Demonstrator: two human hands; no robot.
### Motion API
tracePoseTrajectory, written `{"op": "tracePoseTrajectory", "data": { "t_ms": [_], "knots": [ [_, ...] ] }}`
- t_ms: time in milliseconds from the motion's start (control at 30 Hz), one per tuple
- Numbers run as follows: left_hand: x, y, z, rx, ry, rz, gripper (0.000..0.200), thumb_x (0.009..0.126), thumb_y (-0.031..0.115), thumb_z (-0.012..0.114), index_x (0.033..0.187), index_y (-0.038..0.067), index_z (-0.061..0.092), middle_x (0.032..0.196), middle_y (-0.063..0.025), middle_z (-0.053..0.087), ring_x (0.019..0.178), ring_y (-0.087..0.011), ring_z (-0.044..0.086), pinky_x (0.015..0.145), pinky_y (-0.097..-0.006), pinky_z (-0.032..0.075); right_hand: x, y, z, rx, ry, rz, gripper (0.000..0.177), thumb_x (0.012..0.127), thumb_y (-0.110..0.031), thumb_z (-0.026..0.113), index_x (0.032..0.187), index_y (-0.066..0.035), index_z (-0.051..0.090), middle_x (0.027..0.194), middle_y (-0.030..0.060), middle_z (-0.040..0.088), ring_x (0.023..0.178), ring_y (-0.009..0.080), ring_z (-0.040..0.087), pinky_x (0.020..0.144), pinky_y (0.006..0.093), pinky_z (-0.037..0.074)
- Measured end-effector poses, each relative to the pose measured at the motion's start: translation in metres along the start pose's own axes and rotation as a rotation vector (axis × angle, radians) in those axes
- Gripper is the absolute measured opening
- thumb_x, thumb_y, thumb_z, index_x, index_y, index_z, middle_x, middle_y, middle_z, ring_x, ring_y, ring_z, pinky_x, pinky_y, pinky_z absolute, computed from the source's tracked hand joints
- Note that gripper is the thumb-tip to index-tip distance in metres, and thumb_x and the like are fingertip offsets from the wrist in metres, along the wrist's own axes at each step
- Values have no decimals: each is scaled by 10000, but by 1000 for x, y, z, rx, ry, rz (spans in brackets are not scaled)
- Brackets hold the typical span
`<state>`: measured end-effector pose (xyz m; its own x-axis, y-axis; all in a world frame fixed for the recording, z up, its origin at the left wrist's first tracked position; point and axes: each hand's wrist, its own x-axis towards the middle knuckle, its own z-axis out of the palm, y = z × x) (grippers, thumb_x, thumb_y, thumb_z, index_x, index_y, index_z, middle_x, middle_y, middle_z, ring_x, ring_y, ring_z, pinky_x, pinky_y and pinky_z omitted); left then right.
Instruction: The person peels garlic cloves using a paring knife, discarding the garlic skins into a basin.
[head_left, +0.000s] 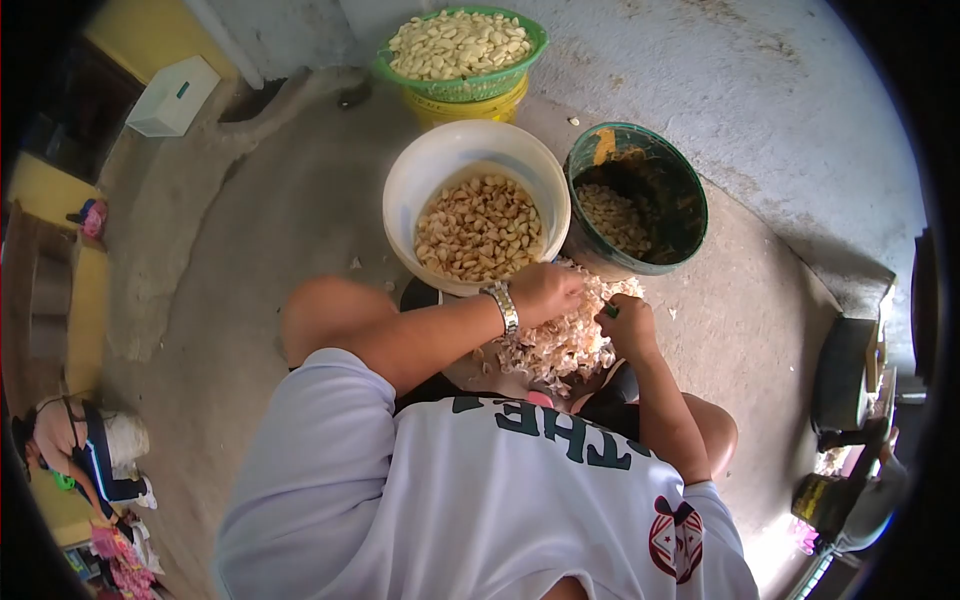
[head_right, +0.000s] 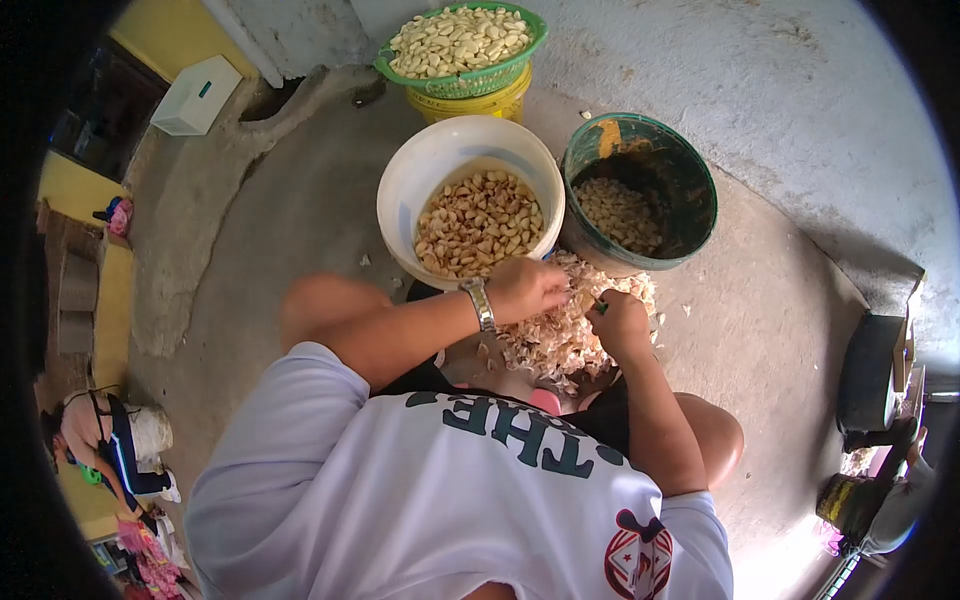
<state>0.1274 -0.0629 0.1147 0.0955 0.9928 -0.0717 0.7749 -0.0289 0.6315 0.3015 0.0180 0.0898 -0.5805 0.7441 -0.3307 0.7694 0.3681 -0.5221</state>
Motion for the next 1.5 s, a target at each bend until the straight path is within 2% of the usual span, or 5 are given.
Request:
{"op": "tracePoseTrajectory", "data": {
  "t_ms": [100,300,567,800,1500],
  "knots": [
    [24,-38,-2,-54,535,276,104,685,143,599,751,64,582,731,-94,587,686,-251,574,633,-333,459,2,-5,-2,6,38,-13,183,669,-111,561,839,-45,577,722,187,578,685,332,570,622,390,456],
    [73,-129,-62,127,31,-571,215,656,196,638,826,66,621,928,-150,567,813,-252,561,722,-311,443,-1,-14,3,19,-44,-105,176,676,-138,566,832,-58,575,711,181,575,704,336,563,633,395,454],
    [66,-190,32,585,-412,-570,759,685,443,561,1292,135,226,1231,-150,379,1092,-281,413,869,-357,381,11,-17,4,58,10,-103,153,686,-161,598,785,-48,568,682,164,573,661,330,557,589,375,437],
    [64,-202,48,445,-936,-460,644,753,205,562,1301,132,231,1264,-154,342,1103,-272,403,825,-387,407,17,-32,7,40,-49,-129,200,702,-210,588,839,-68,554,699,182,568,692,346,550,624,406,438],
    [-1,-142,-121,-1796,373,-461,299,827,249,497,1011,16,466,1003,-174,478,836,-208,537,519,-185,487,23,-24,9,390,16,-35,415,742,-275,570,1005,32,478,895,223,561,749,321,573,666,358,439]
  ]
}}
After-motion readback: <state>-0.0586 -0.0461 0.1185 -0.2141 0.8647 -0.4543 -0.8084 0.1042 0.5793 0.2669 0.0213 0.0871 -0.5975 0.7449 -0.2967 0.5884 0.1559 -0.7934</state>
